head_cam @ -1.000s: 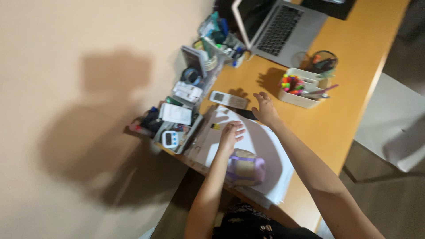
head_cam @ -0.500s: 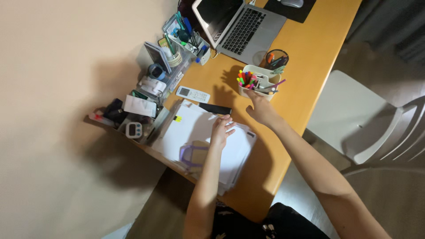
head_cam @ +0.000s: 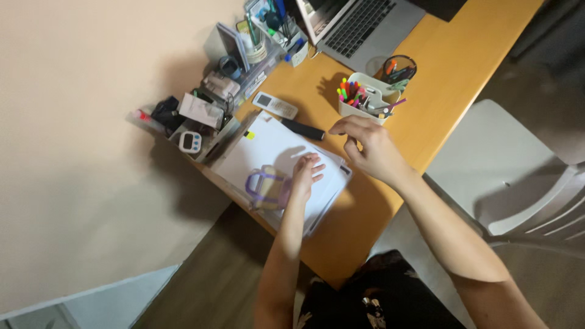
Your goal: The person organizes a cluttered desk by sorting pens, markers, and stationery into containers, stacking papers, and moving items between a desk and a round table. They handle a small pouch, a pen holder, and a plastic basket while arranging various office supplies.
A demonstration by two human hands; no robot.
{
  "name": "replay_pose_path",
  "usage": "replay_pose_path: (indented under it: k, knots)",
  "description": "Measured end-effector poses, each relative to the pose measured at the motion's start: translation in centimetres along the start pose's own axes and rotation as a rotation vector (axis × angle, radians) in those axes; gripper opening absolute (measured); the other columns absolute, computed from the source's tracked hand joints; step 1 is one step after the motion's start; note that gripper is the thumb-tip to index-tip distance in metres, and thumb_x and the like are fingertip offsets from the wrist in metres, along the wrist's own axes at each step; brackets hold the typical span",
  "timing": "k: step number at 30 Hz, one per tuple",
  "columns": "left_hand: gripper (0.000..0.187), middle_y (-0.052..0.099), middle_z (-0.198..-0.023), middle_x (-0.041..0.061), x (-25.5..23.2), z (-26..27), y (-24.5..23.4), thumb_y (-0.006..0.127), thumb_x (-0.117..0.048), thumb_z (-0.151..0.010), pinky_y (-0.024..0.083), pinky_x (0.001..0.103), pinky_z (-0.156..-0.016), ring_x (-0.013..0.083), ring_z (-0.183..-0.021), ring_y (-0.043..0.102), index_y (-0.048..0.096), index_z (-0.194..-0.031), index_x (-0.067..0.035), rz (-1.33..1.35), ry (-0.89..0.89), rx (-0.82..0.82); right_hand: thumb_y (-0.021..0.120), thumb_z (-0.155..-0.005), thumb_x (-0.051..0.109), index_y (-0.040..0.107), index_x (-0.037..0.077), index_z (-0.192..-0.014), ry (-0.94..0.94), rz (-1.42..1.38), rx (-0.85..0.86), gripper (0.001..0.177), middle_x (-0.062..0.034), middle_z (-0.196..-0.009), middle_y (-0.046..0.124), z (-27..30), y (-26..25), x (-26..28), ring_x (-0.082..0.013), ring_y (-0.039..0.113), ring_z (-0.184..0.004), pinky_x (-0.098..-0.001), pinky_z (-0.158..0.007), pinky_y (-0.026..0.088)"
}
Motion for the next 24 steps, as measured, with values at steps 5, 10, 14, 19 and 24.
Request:
replay_pose_path:
  k: [5, 10, 14, 19, 24]
  knots:
    - [0.033, 0.067, -0.125, 0.008, -1.1, 0.8, -0.2, 0.055, -0.034, -0.100, 0.053, 0.039, -0.081, 0.0224, -0.105, 0.069, 0.060, -0.126, -0.015, -0.077, 0.038, -0.014, 0.050, -0.077, -0.010, 0.068, 0.000, -0.104, -0.243, -0.114, 0.055, 0.034, -0.0150, -0.109, 0.072, -0.5, -2.7, 5.4, -0.0337, 0.069, -0.105, -0.0452, -0.093, 0.055]
    - [0.041, 0.066, -0.127, 0.010, -2.1, 0.7, 0.6, 0.052, -0.040, -0.101, 0.056, 0.041, -0.085, 0.0249, -0.107, 0.070, 0.058, -0.130, -0.012, -0.073, 0.063, -0.102, 0.052, -0.080, -0.010, 0.068, 0.000, -0.105, -0.493, -0.191, 0.143, 0.031, -0.0147, -0.111, 0.071, -0.8, -7.1, 8.0, -0.0324, 0.069, -0.107, -0.0427, -0.095, 0.054]
    - [0.041, 0.067, -0.125, 0.009, -2.9, -0.9, 4.0, 0.048, -0.038, -0.102, 0.056, 0.039, -0.085, 0.0244, -0.108, 0.070, 0.058, -0.129, -0.010, -0.047, 0.067, -0.203, 0.053, -0.083, -0.010, 0.068, 0.000, -0.105, -0.586, -0.208, 0.197, 0.028, -0.0144, -0.113, 0.070, -1.2, -11.0, 5.3, -0.0313, 0.068, -0.109, -0.0408, -0.096, 0.054]
    - [0.036, 0.064, -0.122, 0.006, -1.3, -4.1, 9.2, 0.061, -0.020, -0.095, 0.049, 0.038, -0.077, 0.0236, -0.101, 0.068, 0.057, -0.129, -0.009, 0.086, 0.091, -0.273, 0.055, -0.085, -0.009, 0.067, 0.000, -0.106, -0.604, -0.223, 0.198, 0.025, -0.0140, -0.115, 0.069, -0.5, -17.3, 0.2, -0.0300, 0.068, -0.111, -0.0383, -0.097, 0.053]
    - [0.035, 0.069, -0.118, 0.007, -0.9, -6.6, 12.2, 0.053, -0.020, -0.097, 0.053, 0.035, -0.077, 0.0211, -0.099, 0.071, 0.059, -0.129, -0.007, 0.102, 0.183, -0.295, 0.057, -0.088, -0.009, 0.067, 0.000, -0.107, -0.519, -0.196, 0.078, 0.023, -0.0136, -0.117, 0.068, -0.5, -23.6, -4.3, -0.0286, 0.067, -0.113, -0.0359, -0.099, 0.053]
Point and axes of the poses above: each hand's wrist, its own z-axis away from the middle knuckle, its own y-axis out of the palm, x = y × z, the point moved 6 cm from there along -z, towards the middle knuckle
